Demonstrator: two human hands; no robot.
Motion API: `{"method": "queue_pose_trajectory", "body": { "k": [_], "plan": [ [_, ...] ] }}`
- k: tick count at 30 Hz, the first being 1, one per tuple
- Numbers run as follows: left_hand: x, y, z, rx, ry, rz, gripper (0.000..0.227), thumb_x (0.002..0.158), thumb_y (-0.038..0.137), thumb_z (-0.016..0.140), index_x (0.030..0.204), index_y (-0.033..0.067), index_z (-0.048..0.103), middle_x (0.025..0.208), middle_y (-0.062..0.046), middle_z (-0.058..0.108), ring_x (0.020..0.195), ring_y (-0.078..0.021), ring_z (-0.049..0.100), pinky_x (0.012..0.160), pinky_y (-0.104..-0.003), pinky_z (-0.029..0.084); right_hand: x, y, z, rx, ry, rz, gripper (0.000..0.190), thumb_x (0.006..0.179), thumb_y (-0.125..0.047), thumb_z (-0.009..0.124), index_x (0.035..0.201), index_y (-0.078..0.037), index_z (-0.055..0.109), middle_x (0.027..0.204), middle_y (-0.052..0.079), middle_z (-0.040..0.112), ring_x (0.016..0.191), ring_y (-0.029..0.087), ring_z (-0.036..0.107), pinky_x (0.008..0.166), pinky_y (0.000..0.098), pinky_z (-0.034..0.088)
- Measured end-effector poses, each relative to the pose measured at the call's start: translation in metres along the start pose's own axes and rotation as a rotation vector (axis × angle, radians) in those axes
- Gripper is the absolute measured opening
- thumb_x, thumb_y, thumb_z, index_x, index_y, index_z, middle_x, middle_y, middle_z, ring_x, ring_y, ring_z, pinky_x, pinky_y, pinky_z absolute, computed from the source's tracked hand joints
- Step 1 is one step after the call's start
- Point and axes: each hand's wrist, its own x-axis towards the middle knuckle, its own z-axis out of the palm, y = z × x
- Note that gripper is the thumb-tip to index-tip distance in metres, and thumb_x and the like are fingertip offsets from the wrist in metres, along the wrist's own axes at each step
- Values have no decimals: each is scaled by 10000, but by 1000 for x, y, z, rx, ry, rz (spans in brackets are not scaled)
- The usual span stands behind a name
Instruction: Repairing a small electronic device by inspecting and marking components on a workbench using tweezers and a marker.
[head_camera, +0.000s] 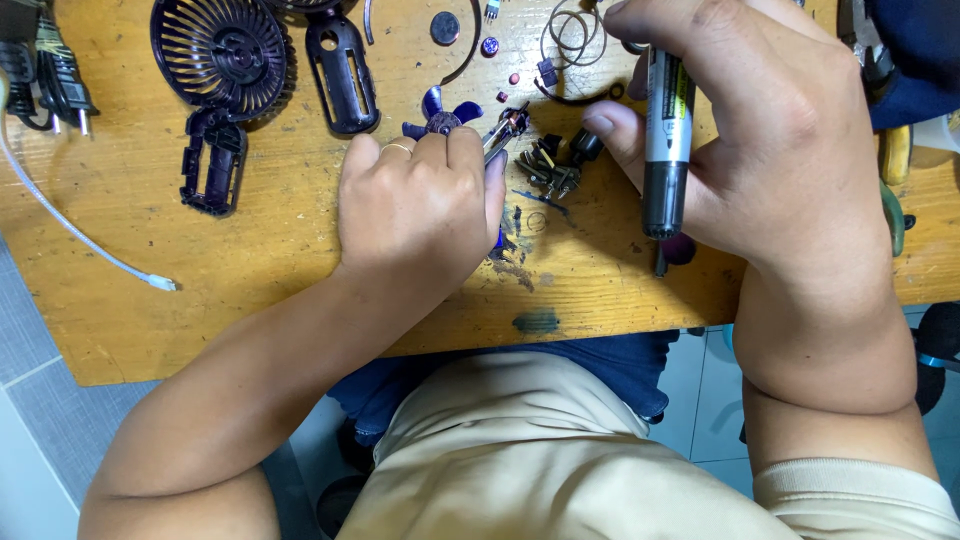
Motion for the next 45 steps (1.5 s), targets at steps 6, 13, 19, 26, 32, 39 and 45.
{"method": "queue_pose_trajectory", "body": {
  "k": [6,13,19,26,32,39,45],
  "plan": [
    [-1,0,2,17,-29,-10,401,1155,520,796,929,217,660,761,8,656,650,-238,669,736,-444,462,-1,0,-1,3,-4,-3,354,1392,-106,875,1585,160,743,1397,302,797,1205,523,732,1081,581,535],
    [0,-1,-3,39,-32,6,452,1175,589,768,932,228,647,770,34,643,682,-218,676,735,-438,469,-1,0,-1,-7,-11,-4,359,1408,-128,853,1590,162,743,1392,302,799,1195,519,740,1073,577,540],
    [-1,-4,-6,2,-58,-32,465,1137,625,821,926,232,692,729,8,699,640,-239,697,733,-423,490,-2,-1,-2,-17,-14,4,368,1419,-145,855,1594,161,750,1395,301,806,1201,518,751,1077,572,544],
    [1,-16,-20,-79,-116,-18,553,1143,696,827,940,202,681,690,2,694,609,-257,703,702,-448,548,-9,1,-4,-32,-13,12,391,1445,-181,850,1616,163,778,1365,296,793,1205,522,744,1082,578,525],
    [-8,-42,-56,-271,-677,-64,427,1150,569,644,1033,162,691,746,-144,770,683,-501,760,568,-636,571,-19,5,-4,-73,-18,38,361,1483,-142,867,1630,175,779,1405,320,796,1236,550,711,1094,610,521],
    [-67,-48,-36,95,-45,-12,334,1132,410,810,926,262,592,844,56,578,714,-176,615,691,-354,461,-21,8,2,-67,6,-4,269,1534,-35,686,1644,210,700,1357,354,760,1197,543,715,1076,616,531],
    [-73,-51,-24,20,9,-6,266,1153,458,773,1045,234,680,919,33,581,787,-182,604,702,-355,467,-17,20,10,-26,48,26,199,1487,39,750,1600,185,678,1335,347,751,1098,519,722,1009,574,533]
  ]
}}
